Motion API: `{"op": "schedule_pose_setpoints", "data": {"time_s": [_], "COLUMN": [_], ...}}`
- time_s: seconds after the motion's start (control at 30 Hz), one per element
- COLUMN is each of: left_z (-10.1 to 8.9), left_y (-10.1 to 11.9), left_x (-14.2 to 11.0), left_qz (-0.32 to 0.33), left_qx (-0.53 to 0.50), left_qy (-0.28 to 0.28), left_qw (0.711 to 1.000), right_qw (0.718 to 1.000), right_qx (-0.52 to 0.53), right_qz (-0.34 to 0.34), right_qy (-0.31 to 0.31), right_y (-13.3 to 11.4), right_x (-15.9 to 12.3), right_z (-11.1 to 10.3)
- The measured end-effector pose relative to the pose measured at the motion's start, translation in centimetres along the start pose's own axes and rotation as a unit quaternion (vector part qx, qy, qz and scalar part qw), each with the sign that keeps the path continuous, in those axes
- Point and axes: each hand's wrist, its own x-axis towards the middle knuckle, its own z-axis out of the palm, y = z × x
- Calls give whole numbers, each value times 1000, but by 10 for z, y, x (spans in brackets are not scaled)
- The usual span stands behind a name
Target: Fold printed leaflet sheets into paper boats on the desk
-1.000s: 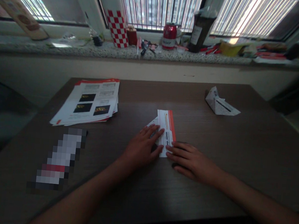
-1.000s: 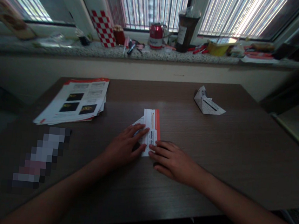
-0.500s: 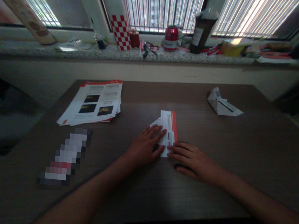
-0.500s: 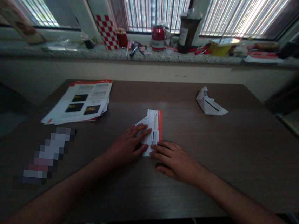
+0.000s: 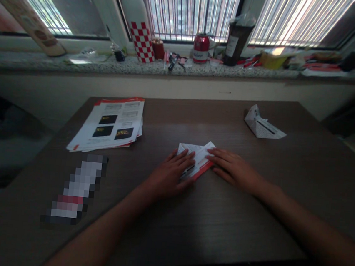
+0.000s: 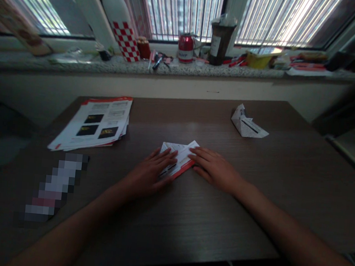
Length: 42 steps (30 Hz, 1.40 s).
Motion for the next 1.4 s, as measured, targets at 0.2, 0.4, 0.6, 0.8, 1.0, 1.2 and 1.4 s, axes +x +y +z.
{"op": "schedule_pose_setpoints", "data": {"time_s": [0.2,0.4,0.6,0.8,1.0,1.2,1.4], "left_z": [-1,-6,-7,-7,-14,-21,-24], "left_y": [0,3,-2,-4,-8,-22,-26], "left_x": [-2,-6,-7,-6,-11,-16,-16], "left_qz": [11,-12,-11,-2,2,6,-6], "left_qx": [1,31,3,-11,-40,-39,-72], "left_qy": [18,48,69,85,41,90,150], "left_qw": [1000,998,998,996,998,995,986], "right_qw": [1000,1000,999,999,996,991,986], "right_qx": [14,24,31,37,54,96,117], "right_qz": [6,16,7,8,10,40,54], "right_qy": [-13,-7,5,39,65,89,103], "right_y": [13,16,17,20,20,16,15], "right_x": [2,-1,-4,4,5,1,-1], "right_z": [4,5,4,3,-2,-11,-19]}}
